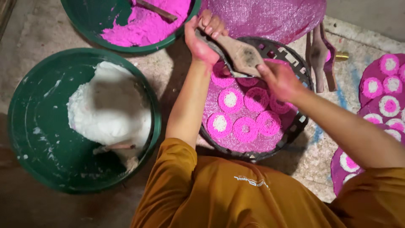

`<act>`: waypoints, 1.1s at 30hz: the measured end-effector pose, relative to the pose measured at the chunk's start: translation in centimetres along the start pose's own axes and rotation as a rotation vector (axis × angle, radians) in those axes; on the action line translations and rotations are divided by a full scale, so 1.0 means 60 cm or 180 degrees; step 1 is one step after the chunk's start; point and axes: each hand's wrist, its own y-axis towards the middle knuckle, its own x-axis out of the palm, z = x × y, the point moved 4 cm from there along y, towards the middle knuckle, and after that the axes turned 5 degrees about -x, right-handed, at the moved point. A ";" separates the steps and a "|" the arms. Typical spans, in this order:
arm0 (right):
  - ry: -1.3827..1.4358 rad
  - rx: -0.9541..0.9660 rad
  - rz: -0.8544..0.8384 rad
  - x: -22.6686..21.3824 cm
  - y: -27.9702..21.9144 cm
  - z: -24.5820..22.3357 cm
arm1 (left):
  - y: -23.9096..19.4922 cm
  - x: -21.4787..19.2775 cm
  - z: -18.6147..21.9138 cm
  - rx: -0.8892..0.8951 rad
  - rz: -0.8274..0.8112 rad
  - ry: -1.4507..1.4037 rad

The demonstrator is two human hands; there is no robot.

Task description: The person uses a wooden mallet and a circular metal mold to press pink and white powdery material into ring shapes on a pink glittery mat. They repeatedly fill the mold, tap it to compact the material, and place the finished rings onto a tray.

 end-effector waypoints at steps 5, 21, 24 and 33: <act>0.0047 0.0474 -0.0313 0.020 0.002 0.001 | -0.012 -0.050 -0.004 0.0081 0.0280 0.0191; 0.0500 0.0497 -0.0432 -0.054 -0.040 0.067 | 0.016 0.038 -0.045 -0.0123 0.0227 0.0226; -0.0084 0.0781 -0.0230 -0.087 -0.060 0.083 | 0.031 0.010 -0.101 -0.0223 0.0551 -0.0218; -0.0086 0.0378 0.0394 -0.048 -0.069 0.041 | 0.044 -0.067 -0.138 -0.0273 0.0570 -0.0122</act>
